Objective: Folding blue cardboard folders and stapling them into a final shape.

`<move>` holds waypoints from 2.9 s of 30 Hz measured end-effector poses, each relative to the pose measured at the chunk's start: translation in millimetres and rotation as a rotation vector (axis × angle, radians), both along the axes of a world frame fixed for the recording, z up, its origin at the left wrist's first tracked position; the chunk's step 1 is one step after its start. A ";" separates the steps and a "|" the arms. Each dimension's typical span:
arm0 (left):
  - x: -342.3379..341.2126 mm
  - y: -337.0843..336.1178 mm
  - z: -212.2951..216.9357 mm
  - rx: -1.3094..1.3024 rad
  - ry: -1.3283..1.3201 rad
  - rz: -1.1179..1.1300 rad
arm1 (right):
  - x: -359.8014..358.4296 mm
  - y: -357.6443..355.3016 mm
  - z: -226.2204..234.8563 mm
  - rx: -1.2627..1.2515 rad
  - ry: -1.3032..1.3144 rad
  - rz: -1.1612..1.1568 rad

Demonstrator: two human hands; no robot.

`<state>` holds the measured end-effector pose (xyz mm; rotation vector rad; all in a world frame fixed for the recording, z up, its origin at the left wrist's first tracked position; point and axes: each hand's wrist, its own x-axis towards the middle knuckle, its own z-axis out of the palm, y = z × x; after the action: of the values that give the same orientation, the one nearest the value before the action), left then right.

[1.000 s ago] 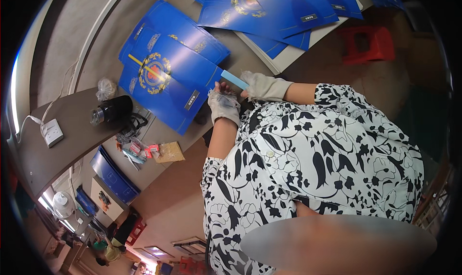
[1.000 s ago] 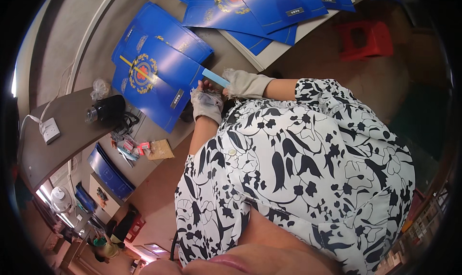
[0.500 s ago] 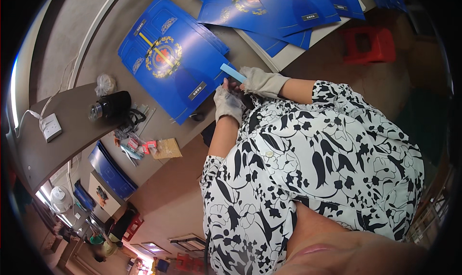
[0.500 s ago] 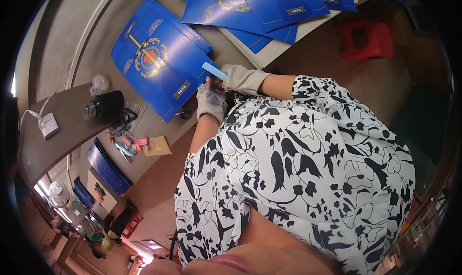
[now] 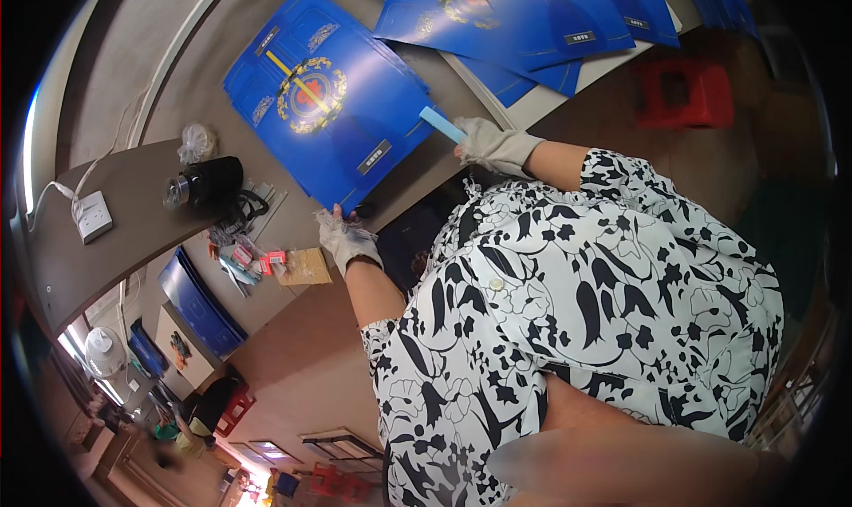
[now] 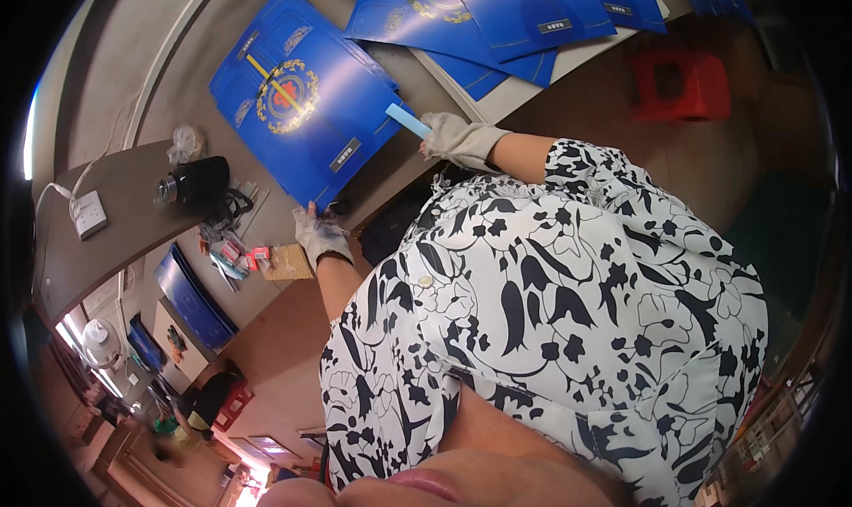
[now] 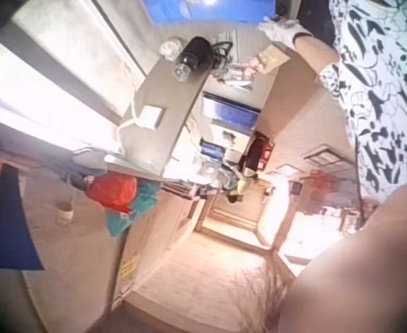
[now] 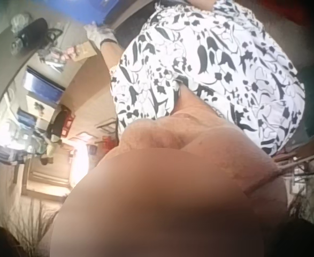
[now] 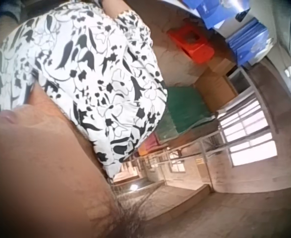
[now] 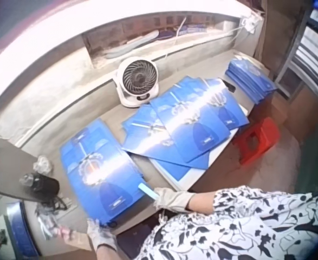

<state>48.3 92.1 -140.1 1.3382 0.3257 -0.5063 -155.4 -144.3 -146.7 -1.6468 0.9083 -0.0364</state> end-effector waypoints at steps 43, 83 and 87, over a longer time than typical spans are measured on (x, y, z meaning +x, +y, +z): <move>-76.4 -177.6 -26.1 0.111 -0.466 -1.078 | -108.9 -36.8 38.5 0.293 -0.453 -0.688; -55.5 -87.7 35.8 1.037 -1.550 -0.894 | -2.0 -2.3 33.7 -0.125 0.021 0.073; -60.4 -90.3 57.5 1.081 -1.547 -0.907 | -6.3 -5.6 8.5 -0.008 -0.033 -0.021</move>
<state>-12.2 1.8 -82.7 2.4763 -1.5501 0.1852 -161.7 -150.0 -138.2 -1.6394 0.9008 -0.0816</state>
